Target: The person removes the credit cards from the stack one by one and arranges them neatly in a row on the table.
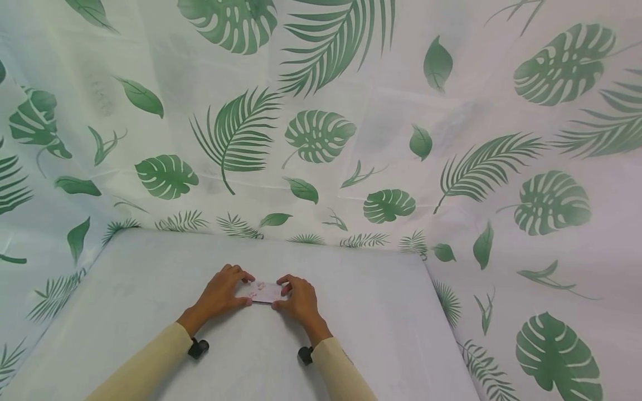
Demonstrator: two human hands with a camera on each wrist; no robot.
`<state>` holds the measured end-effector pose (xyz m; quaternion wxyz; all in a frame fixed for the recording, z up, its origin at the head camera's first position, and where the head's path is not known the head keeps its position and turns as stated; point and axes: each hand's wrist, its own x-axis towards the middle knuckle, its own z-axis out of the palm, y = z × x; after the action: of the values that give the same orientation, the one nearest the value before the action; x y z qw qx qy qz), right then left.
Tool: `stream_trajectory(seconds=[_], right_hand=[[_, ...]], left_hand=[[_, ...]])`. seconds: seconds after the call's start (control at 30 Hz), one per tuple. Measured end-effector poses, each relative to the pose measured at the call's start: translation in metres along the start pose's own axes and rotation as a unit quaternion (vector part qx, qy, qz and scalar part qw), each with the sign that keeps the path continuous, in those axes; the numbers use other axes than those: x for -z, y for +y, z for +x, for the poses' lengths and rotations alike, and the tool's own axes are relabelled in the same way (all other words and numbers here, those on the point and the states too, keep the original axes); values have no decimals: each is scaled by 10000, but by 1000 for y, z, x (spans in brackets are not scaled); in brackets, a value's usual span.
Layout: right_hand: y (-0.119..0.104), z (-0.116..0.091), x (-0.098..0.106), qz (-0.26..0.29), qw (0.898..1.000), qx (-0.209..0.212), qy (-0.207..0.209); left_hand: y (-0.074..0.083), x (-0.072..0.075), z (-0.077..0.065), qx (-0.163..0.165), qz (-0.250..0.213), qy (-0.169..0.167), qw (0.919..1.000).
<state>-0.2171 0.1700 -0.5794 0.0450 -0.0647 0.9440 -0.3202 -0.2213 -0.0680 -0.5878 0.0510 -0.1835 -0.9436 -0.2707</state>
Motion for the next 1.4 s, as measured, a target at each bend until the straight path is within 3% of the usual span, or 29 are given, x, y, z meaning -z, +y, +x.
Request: stream_trajectory(seconds=[0.43, 1.4], right_hand=[[-11, -2, 5, 247, 9995, 206, 61], [-34, -14, -10, 676, 9964, 510, 50]], left_hand=[[-2, 13, -4, -66, 28, 45, 10000], [-11, 40, -31, -112, 344, 217, 9991]])
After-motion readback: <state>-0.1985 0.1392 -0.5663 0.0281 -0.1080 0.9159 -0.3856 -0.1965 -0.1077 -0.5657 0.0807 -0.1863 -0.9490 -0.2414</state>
